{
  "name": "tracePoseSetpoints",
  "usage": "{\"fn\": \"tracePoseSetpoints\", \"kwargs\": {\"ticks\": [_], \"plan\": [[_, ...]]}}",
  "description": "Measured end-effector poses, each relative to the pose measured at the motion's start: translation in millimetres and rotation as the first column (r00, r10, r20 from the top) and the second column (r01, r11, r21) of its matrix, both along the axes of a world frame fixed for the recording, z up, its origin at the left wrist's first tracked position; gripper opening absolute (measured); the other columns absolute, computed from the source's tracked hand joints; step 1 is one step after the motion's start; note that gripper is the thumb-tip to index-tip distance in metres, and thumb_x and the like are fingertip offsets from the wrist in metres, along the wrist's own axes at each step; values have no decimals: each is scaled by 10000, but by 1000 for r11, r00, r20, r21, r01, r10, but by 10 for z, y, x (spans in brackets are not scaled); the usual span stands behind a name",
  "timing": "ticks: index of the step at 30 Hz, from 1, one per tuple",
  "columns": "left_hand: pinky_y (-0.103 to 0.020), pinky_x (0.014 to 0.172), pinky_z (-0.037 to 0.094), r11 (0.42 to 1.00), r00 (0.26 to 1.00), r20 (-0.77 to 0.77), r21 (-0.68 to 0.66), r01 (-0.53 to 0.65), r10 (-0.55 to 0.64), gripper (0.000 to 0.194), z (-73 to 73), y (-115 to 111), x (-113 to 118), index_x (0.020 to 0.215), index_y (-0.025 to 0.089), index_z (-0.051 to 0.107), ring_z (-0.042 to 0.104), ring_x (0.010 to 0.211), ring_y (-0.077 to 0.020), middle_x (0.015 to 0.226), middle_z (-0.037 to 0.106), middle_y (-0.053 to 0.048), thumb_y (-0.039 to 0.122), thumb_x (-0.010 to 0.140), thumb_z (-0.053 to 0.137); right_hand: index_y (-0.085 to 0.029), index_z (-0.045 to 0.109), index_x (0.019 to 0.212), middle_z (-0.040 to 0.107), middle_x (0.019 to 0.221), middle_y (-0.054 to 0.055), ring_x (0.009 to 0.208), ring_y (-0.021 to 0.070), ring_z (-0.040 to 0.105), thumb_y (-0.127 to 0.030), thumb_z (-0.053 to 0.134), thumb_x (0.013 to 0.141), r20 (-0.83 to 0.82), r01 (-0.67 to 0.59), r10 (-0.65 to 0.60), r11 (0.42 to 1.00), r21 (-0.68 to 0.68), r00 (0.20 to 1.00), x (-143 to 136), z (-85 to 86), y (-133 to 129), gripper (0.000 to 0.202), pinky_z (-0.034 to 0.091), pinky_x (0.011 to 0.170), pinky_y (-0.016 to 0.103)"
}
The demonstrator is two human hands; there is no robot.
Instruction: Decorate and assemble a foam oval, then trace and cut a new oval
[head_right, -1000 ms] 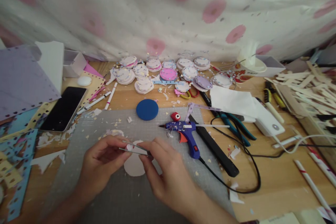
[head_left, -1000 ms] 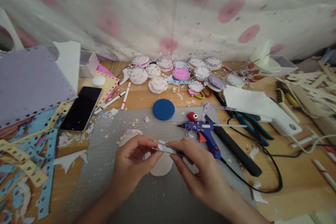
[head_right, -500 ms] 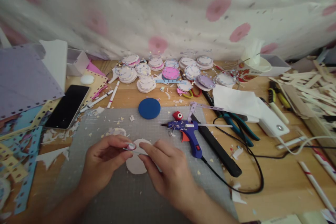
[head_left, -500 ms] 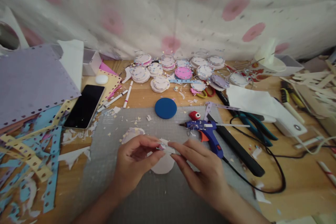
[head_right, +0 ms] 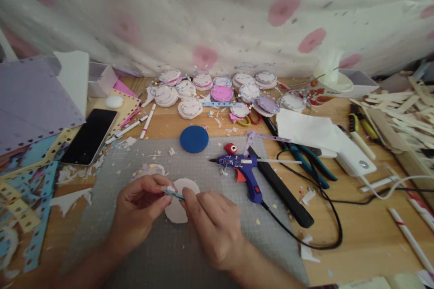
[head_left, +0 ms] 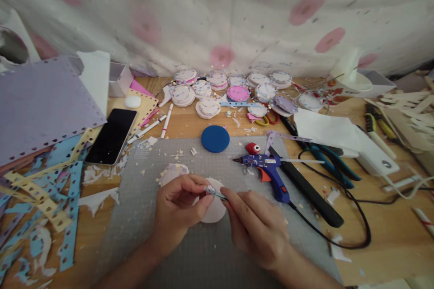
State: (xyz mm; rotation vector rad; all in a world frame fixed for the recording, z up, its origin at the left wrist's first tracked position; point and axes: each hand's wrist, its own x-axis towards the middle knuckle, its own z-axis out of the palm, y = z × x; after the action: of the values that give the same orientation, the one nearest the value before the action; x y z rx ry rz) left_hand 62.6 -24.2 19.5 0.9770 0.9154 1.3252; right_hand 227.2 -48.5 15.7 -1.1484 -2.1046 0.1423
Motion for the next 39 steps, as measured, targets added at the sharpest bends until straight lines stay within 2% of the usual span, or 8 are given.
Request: {"fn": "tracePoseSetpoints", "kwargs": {"ticks": [3,6,10,13,20,26,31,39], "plan": [[-165,649,531,1000,1000,14,-14,1,-1,248,12,10,-5,657,191,641,646,699,-90,728,685,18,-55,658,669,-158,548,1229,647,723,45,577,145,578,-123,514,906,-36,21,-23,999,-41,999,-9,23,12,327,416,508,261],[-171,638,536,1000,1000,19,6,4,-4,248,14,21,-24,658,195,653,650,690,-97,712,685,16,-52,653,680,-166,570,1211,645,772,54,630,142,601,-132,508,910,-165,-15,-11,987,-159,986,-41,91,44,310,454,527,235],[-192,680,553,999,1000,2,42,-6,6,253,6,25,-60,697,206,688,669,738,-113,762,706,3,-43,658,703,-161,634,1077,595,730,33,597,119,547,-124,522,898,-336,-130,13,936,-328,942,-71,201,97,215,420,484,207],[-196,711,557,999,1000,-16,50,-5,5,252,-1,27,-76,733,221,711,677,776,-116,801,715,2,-23,671,719,-152,659,958,543,658,6,543,105,486,-136,538,893,-383,-167,2,901,-400,924,-63,256,118,138,377,469,207],[-225,696,560,999,1000,-20,33,3,-2,218,-6,33,-70,727,219,711,674,756,-131,785,716,-8,9,671,731,-155,633,831,535,633,4,532,106,467,-109,520,885,-414,-185,21,914,-361,910,-46,238,106,133,346,475,215],[-234,611,543,997,999,-46,76,13,-9,206,28,41,-65,690,206,688,660,699,-143,731,698,-22,10,644,732,-163,611,758,465,568,-14,485,107,425,-114,484,883,-428,-180,22,925,-334,903,-77,225,99,184,307,452,232],[-240,574,531,995,998,-58,98,19,-14,183,33,42,-60,679,198,678,659,674,-153,711,694,-28,33,639,747,-163,618,712,438,527,-25,463,103,410,-145,486,891,-460,-203,9,905,-374,888,-81,254,98,222,298,441,224],[-224,581,531,996,999,-35,84,18,-15,198,31,41,-47,670,195,664,655,662,-136,707,687,-12,7,651,724,-156,625,647,498,508,-13,457,99,424,-240,500,916,-500,-270,-6,835,-479,866,-63,255,155,308,301,438,225]]}}
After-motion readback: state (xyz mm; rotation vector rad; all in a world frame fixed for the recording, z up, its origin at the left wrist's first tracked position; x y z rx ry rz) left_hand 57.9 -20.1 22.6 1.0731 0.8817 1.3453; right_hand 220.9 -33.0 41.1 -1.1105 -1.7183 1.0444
